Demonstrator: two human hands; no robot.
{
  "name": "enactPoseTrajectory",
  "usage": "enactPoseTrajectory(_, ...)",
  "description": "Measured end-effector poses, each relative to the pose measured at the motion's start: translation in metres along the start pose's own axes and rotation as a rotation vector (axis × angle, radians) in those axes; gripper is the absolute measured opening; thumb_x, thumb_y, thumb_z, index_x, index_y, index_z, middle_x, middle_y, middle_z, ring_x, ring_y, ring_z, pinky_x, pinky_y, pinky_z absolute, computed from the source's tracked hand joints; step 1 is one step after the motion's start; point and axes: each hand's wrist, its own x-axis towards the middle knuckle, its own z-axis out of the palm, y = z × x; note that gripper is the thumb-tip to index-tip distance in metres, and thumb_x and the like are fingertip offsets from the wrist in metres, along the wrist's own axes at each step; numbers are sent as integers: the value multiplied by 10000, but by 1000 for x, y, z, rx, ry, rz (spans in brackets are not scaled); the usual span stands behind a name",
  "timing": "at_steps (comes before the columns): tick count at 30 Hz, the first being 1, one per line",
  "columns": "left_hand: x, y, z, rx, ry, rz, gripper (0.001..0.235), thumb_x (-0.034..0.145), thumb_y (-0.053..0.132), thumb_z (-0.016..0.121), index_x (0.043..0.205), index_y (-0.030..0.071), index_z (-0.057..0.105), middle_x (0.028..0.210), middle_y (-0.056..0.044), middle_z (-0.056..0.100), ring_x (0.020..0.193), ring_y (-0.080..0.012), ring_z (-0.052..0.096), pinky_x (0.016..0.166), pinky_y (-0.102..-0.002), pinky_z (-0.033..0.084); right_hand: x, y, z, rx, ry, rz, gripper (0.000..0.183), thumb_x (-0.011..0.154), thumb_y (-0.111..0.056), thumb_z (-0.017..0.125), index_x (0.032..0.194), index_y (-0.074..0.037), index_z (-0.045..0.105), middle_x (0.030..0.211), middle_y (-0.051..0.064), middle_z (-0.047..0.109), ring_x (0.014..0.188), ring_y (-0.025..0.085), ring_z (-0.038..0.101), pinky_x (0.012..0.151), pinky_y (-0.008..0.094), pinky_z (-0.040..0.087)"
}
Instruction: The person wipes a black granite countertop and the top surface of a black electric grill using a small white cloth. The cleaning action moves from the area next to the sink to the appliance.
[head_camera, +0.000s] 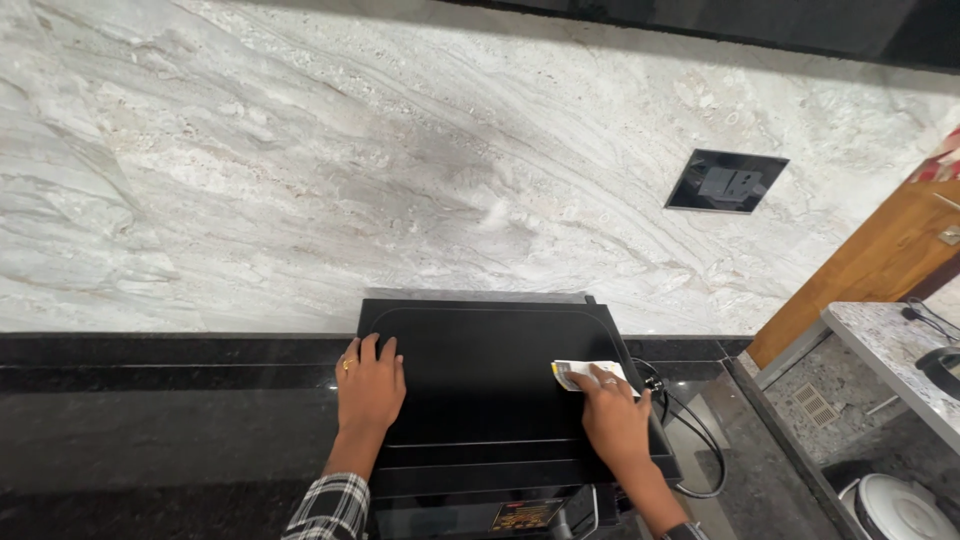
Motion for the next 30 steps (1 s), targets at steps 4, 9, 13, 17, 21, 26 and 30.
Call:
enactPoseTrajectory(4,-1,2,-2,-1,-17,-5,429,1019,341,487,1390,153,594,1472,-102,489,1415,-335,401,1170,-509,313,-6,21,1,33,-20,102,443,938,-169,553,1306,-395,653,1434,-12,594,1349,248,539,1107,726,335)
enactPoseTrajectory(9,-4,2,-6,13,-44,-11,448,1043,354,445,1423,152,575,1490,-101,482,1430,-327,389,1179,-498,314,-21,14,2,33,37,129,376,944,-218,565,1264,-377,683,1425,-18,616,1321,252,578,1132,678,365)
enactPoseTrajectory(13,1,3,-4,7,-57,-16,458,1040,360,435,1427,155,566,1494,-99,473,1434,-327,379,1177,-502,310,-35,-17,-9,17,51,97,397,930,-193,568,1273,-364,674,1427,-6,613,1319,257,581,1122,656,387)
enactPoseTrajectory(17,-3,1,-6,18,-68,-22,461,1040,365,431,1432,159,563,1498,-96,466,1435,-330,379,1177,-503,311,-57,-55,-31,69,-23,-4,487,905,-163,602,1340,-374,664,1469,32,557,1354,274,503,1110,695,318)
enactPoseTrajectory(21,-1,2,-5,19,-66,-20,464,1035,364,435,1435,165,561,1504,-86,462,1439,-326,379,1177,-501,317,-75,-63,-43,127,-97,-136,512,906,-134,609,1373,-344,644,1508,42,526,1380,266,448,1129,689,270)
enactPoseTrajectory(26,1,1,-3,12,-58,-24,461,1034,365,439,1429,164,565,1505,-91,460,1435,-329,378,1170,-508,317,-82,-25,-30,71,-96,-113,501,897,-141,605,1332,-382,665,1490,9,550,1366,242,473,1143,652,272)
enactPoseTrajectory(30,-2,1,-3,17,-53,-18,456,1038,365,443,1425,160,571,1503,-93,468,1437,-333,382,1172,-508,319,-81,22,-35,38,-4,-51,511,870,-166,607,1329,-381,675,1464,-16,581,1323,215,535,1137,607,325)
